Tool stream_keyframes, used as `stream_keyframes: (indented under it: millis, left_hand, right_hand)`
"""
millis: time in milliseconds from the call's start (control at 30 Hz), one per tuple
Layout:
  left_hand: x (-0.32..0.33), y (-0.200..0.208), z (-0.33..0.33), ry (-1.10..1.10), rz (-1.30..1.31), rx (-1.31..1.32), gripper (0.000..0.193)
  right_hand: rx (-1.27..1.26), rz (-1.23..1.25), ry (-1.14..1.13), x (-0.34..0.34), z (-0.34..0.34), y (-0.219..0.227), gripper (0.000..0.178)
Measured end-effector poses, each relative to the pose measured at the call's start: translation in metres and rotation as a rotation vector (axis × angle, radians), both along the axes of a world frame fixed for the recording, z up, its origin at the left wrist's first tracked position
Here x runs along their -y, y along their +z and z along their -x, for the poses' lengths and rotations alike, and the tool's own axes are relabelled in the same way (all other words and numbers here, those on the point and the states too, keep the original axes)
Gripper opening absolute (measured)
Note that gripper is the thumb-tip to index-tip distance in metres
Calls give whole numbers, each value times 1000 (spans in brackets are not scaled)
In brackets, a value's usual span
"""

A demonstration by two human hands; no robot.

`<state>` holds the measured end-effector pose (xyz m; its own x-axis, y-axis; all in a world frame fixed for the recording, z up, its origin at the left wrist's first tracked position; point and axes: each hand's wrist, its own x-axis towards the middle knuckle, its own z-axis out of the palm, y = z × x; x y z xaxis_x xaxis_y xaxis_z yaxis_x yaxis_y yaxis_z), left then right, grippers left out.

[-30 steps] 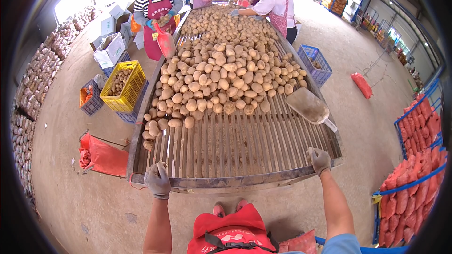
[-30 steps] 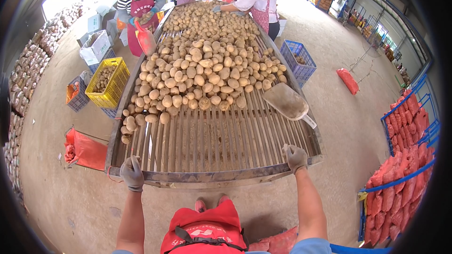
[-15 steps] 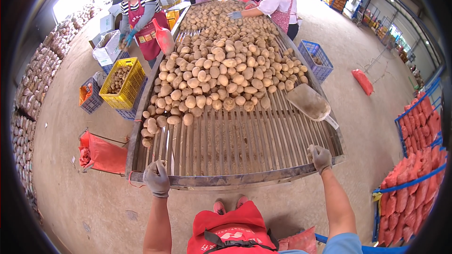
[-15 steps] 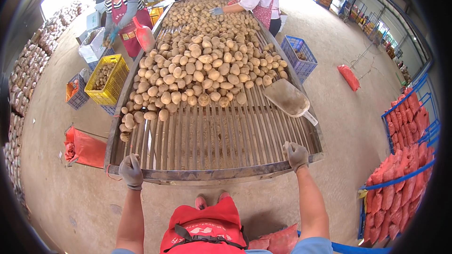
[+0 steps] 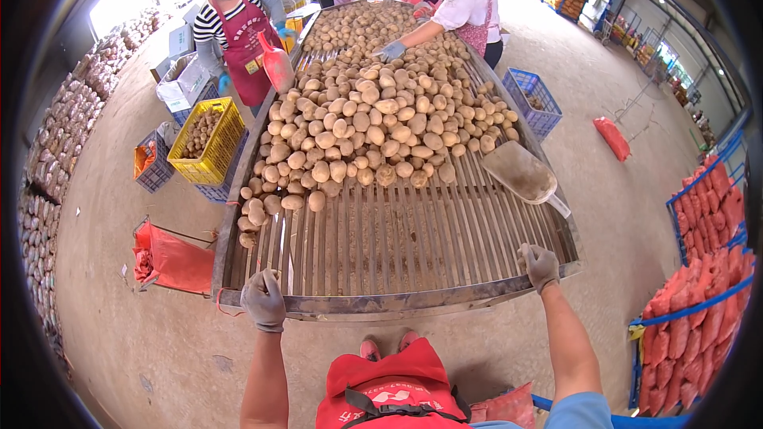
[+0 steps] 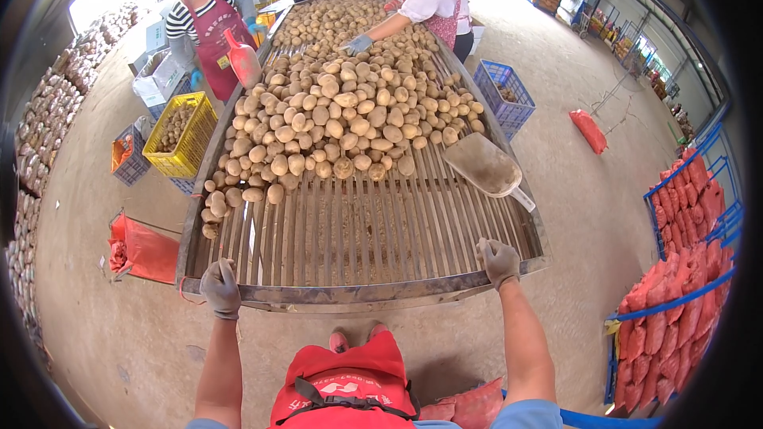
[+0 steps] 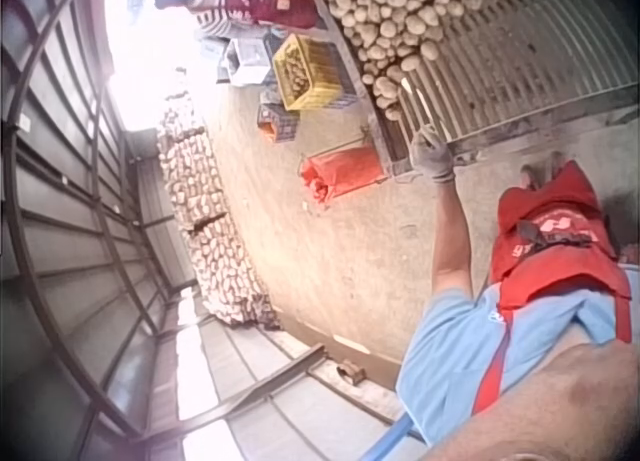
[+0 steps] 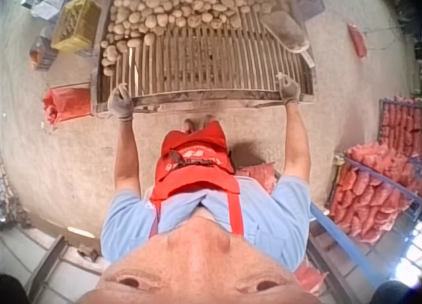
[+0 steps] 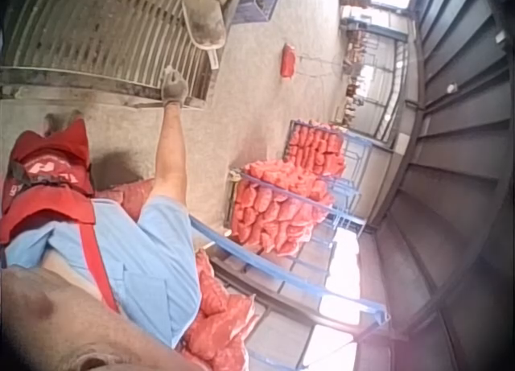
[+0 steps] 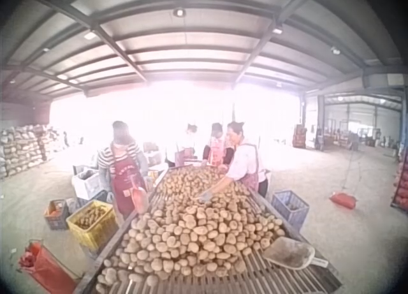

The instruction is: Sort potatoes on a sorting table and scoop them into containers.

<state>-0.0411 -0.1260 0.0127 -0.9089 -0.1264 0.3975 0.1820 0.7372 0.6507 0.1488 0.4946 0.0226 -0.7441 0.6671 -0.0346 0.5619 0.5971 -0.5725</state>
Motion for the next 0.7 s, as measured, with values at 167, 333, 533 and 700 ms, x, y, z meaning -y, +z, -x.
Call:
stream_keyframes:
  millis: [167, 333, 533, 700]
  left_hand:
    - [2, -2, 0, -6, 18, -16, 30]
    - [2, 1, 0, -18, 16, 2, 30]
    - [-3, 3, 1, -5, 10, -12, 31]
    - [2, -1, 1, 4, -5, 4, 31]
  right_hand:
    - [-1, -28, 14, 0, 1, -1, 49]
    - [-35, -76, 53, -2, 1, -3, 46]
    - [-86, -28, 18, -7, -1, -13, 43]
    - [22, 4, 0, 2, 2, 3, 47]
